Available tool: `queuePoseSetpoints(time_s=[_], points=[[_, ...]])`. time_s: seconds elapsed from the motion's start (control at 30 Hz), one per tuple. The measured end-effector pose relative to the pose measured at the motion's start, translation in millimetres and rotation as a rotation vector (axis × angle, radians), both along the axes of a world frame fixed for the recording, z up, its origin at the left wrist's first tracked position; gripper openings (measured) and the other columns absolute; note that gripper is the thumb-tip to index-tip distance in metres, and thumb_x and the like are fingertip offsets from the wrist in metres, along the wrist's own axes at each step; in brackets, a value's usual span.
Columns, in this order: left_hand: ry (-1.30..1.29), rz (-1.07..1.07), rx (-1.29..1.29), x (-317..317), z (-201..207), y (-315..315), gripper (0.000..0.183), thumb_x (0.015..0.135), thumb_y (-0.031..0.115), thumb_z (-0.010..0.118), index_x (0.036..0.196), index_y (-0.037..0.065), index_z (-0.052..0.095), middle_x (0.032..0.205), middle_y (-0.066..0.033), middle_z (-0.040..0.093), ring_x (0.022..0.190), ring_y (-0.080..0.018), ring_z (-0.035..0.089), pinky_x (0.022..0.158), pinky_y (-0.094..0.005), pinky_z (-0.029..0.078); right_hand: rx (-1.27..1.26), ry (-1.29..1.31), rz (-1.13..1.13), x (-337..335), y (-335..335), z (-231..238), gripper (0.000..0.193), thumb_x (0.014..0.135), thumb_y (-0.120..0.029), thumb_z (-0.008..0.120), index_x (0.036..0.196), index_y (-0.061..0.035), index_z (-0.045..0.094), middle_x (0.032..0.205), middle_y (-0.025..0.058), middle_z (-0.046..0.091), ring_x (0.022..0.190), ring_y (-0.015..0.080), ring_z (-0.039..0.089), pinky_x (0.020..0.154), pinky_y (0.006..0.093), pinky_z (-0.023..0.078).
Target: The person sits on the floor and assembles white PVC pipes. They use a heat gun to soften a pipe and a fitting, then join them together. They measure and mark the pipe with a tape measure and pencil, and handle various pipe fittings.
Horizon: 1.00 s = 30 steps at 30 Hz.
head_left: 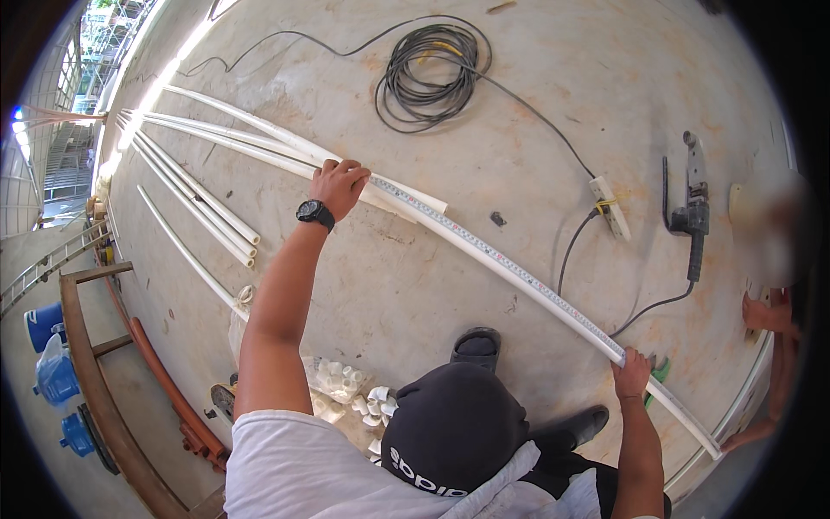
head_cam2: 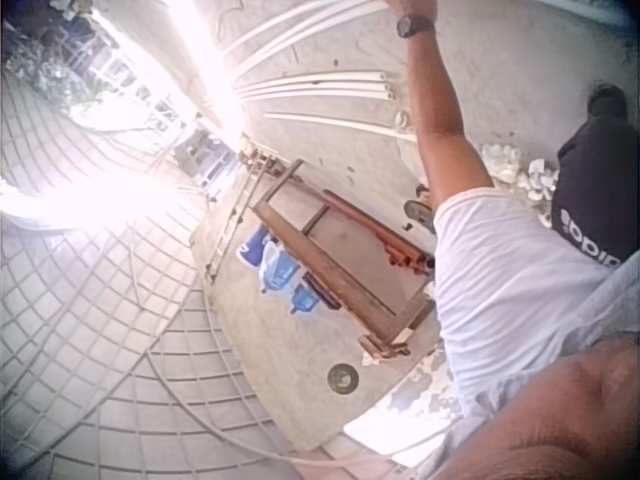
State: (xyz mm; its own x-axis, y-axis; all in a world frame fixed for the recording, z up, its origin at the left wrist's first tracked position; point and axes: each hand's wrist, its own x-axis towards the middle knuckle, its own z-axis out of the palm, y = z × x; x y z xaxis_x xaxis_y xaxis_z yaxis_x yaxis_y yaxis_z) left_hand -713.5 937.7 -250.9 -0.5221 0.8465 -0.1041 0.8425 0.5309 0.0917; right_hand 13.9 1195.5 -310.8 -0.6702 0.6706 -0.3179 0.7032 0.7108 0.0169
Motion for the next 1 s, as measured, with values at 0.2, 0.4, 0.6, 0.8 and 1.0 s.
queuePoseSetpoints(time_s=[0.2,0.4,0.6,0.8,1.0], points=[[-0.067,-0.045,0.081,-11,-8,-9,0.024,0.091,0.037,0.069,0.109,0.022,0.076,0.121,0.0005,0.067,0.111,-0.0295,0.058,0.097,-0.0467,0.046,0.014,-0.005,0.003,1,0,-1,0.045,0.076,-0.030,0.080,0.108,-0.0081,0.058,0.094,0.0104,0.062,0.090,0.0316,0.060,0.082,0.0451,0.043],[-0.231,0.003,0.026,-23,-6,-4,0.031,0.088,0.036,0.074,0.111,0.016,0.077,0.124,-0.0087,0.065,0.116,-0.0328,0.058,0.103,-0.0440,0.046,0.003,-0.003,-0.004,-1,0,0,0.044,0.077,-0.030,0.079,0.108,-0.0083,0.058,0.093,0.0107,0.062,0.090,0.0318,0.060,0.082,0.0454,0.043],[-0.246,0.040,-0.008,-19,-1,1,0.032,0.088,0.036,0.074,0.112,0.015,0.077,0.125,-0.0093,0.065,0.118,-0.0331,0.058,0.104,-0.0426,0.046,-0.007,0.013,-0.007,-1,1,1,0.043,0.077,-0.030,0.079,0.107,-0.0090,0.057,0.092,0.0113,0.062,0.090,0.0326,0.060,0.081,0.0462,0.043],[-0.233,0.032,0.006,-16,-2,-2,0.032,0.088,0.035,0.073,0.112,0.014,0.076,0.125,-0.0091,0.065,0.118,-0.0330,0.059,0.104,-0.0420,0.047,-0.082,0.124,0.003,-11,4,19,0.042,0.080,-0.031,0.076,0.107,-0.0059,0.056,0.092,0.0149,0.059,0.089,0.0369,0.058,0.081,0.0486,0.044],[-0.190,0.008,0.036,-15,-7,-1,0.031,0.089,0.035,0.072,0.113,0.016,0.074,0.123,-0.0068,0.065,0.114,-0.0320,0.060,0.101,-0.0427,0.049,-0.199,0.314,-0.084,-30,30,48,0.035,0.089,-0.034,0.070,0.097,-0.0014,0.059,0.090,0.0191,0.057,0.085,0.0408,0.056,0.076,0.0472,0.045]])
